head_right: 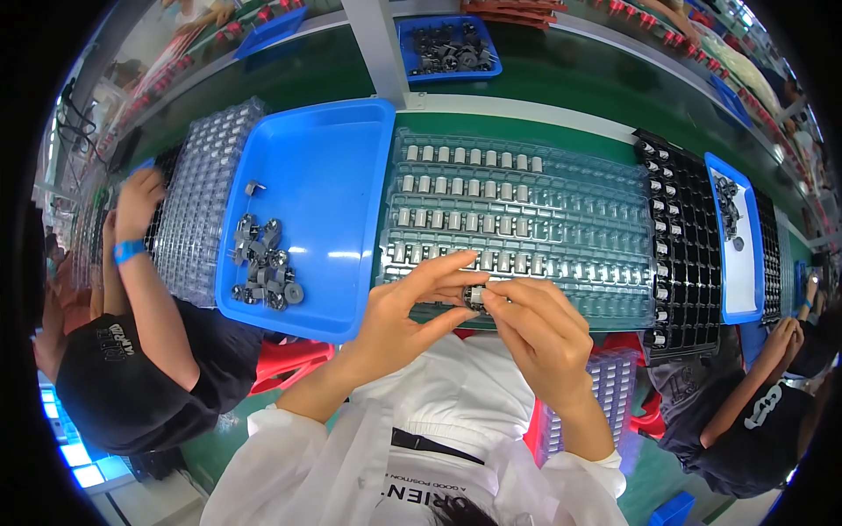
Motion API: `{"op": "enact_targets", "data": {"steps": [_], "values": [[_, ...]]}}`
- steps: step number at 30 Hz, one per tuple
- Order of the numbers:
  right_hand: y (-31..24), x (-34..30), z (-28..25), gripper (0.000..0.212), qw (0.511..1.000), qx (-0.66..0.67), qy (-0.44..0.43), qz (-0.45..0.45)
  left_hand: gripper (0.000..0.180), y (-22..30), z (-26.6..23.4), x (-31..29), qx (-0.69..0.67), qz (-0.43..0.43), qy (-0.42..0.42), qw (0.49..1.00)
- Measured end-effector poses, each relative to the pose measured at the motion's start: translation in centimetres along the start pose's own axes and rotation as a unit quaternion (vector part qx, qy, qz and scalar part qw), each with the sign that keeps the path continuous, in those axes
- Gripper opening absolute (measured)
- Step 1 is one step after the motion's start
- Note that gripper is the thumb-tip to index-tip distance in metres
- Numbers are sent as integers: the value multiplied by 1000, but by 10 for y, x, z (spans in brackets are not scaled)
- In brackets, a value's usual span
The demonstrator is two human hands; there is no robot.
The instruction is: The person assembles small electronic components by hand, taking parts from a component tray and fitting them into a plastic housing.
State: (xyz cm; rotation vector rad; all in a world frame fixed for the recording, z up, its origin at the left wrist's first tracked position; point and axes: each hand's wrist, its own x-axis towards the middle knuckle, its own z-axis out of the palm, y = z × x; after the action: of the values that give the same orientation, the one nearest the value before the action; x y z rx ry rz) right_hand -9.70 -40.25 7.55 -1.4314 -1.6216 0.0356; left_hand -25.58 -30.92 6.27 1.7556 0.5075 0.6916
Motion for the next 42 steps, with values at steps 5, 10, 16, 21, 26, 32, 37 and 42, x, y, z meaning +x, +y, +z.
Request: {"op": "enact_targets", "data": {"steps": [5, 10, 16, 21, 26, 32, 37, 42], "values": [[-2, 4, 1, 24, 996, 9, -84, -25, 55, -4, -7, -11, -66, -51, 13, 996], [-11, -14, 14, 26, 992, 80, -68, 70, 47, 10, -23, -25, -150, -119, -5, 982], [8, -36, -16, 26, 984, 33, -27, 173, 45, -12, -113, -55, 522, -54, 37, 851], [14, -26, -19, 24, 983, 131, -42, 117, 37, -12, -149, -79, 550, -52, -7, 834], [35, -50, -81, 21, 979, -5, 53, 197, 21, -29, -152, -53, 375, -97, 63, 920], [120, -72, -173, 21, 940, -177, 109, 272, 26, -31, -146, -35, 110, -141, 119, 977], [168, -54, -179, 20, 946, -259, 17, 191, 26, -17, -112, -16, -10, -138, 79, 987], [183, -51, -178, 20, 955, -246, -59, 157, 18, -12, -101, -16, -34, -131, 109, 985]]}}
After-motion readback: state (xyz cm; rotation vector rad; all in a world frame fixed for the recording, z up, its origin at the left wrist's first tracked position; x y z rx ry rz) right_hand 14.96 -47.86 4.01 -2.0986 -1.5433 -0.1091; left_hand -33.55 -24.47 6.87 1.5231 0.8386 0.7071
